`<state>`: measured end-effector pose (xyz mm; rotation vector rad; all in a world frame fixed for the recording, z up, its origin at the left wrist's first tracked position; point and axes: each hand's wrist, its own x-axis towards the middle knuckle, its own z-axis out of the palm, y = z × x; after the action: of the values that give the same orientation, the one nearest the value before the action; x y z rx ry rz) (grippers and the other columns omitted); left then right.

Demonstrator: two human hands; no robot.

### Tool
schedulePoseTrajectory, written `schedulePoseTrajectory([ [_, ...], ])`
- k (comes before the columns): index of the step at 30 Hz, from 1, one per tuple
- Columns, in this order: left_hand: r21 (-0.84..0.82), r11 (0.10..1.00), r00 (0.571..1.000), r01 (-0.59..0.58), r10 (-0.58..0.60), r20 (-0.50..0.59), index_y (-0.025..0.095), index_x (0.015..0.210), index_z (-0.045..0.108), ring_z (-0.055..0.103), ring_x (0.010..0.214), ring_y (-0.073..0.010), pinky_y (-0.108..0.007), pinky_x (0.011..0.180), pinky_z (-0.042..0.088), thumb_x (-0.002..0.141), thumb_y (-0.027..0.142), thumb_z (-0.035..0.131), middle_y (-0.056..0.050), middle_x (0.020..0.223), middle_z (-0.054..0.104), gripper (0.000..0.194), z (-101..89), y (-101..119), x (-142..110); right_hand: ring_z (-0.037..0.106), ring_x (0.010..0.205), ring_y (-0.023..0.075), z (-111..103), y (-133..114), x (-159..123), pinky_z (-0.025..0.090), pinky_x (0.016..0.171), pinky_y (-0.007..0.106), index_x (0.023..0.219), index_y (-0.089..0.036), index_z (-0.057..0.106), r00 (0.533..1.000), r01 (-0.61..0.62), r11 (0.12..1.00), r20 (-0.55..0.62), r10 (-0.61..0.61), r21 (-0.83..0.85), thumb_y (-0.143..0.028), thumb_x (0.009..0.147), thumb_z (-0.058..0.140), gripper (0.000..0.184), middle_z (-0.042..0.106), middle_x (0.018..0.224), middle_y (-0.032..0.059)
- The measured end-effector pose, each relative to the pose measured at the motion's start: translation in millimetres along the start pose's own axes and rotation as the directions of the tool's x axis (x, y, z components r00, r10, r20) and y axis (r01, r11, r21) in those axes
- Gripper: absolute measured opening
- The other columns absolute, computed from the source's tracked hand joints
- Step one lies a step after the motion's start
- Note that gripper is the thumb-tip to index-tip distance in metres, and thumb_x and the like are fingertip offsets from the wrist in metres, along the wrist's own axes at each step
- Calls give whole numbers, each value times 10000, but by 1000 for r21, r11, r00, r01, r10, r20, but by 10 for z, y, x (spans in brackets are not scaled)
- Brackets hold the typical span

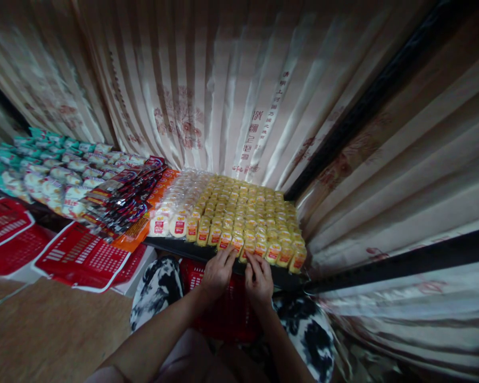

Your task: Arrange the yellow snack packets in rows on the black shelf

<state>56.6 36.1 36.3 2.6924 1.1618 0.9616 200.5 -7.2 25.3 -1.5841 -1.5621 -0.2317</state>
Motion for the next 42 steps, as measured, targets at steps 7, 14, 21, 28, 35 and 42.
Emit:
schedulePoseTrajectory([
  [7,22,988,971,156,-149,-186,137,1322,401,341,1288,-243,-415,1036,354,855,121,384,-144,1348,428,468,-98,-17,-28,437,1184,251,-70,12,36,380,956,473,1277,-231,476,993,50,981,-94,-68,-186,-204,864,447,415,474,1291,118],
  [14,-62,903,835,426,-418,-358,100,1423,125,67,1371,-321,-533,1054,238,879,261,419,-220,1482,90,639,-138,-305,38,181,1341,333,26,35,88,286,996,558,1402,-236,262,993,14,966,-108,-44,-259,-308,880,458,562,224,1474,130],
  [21,-155,861,791,485,-507,-342,83,1426,90,39,1377,-299,-495,1078,210,892,360,389,-228,1484,63,671,-37,-509,91,119,1348,357,127,16,137,248,999,589,1418,-232,214,997,-63,950,-56,48,-306,-392,891,402,582,149,1498,114],
  [28,-128,890,836,438,-456,-305,106,1428,86,46,1379,-283,-482,1077,228,899,327,388,-216,1486,74,648,15,-569,110,132,1345,353,162,47,141,242,1002,585,1407,-228,255,998,-53,949,-40,43,-311,-393,891,393,559,140,1499,110],
  [35,-33,913,856,407,-394,-333,82,1425,93,9,1374,-315,-534,1068,208,891,288,404,-232,1482,65,652,32,-565,120,137,1343,351,187,47,143,248,1005,572,1377,-210,330,998,-54,935,-47,39,-350,-395,887,404,529,147,1496,123],
  [42,20,913,868,408,-381,-317,40,1422,44,15,1372,-317,-527,1070,219,889,275,406,-254,1467,115,685,57,-550,138,144,1341,358,197,40,151,262,991,585,1387,-225,310,998,-60,928,-47,46,-367,-392,884,412,539,168,1491,125],
])
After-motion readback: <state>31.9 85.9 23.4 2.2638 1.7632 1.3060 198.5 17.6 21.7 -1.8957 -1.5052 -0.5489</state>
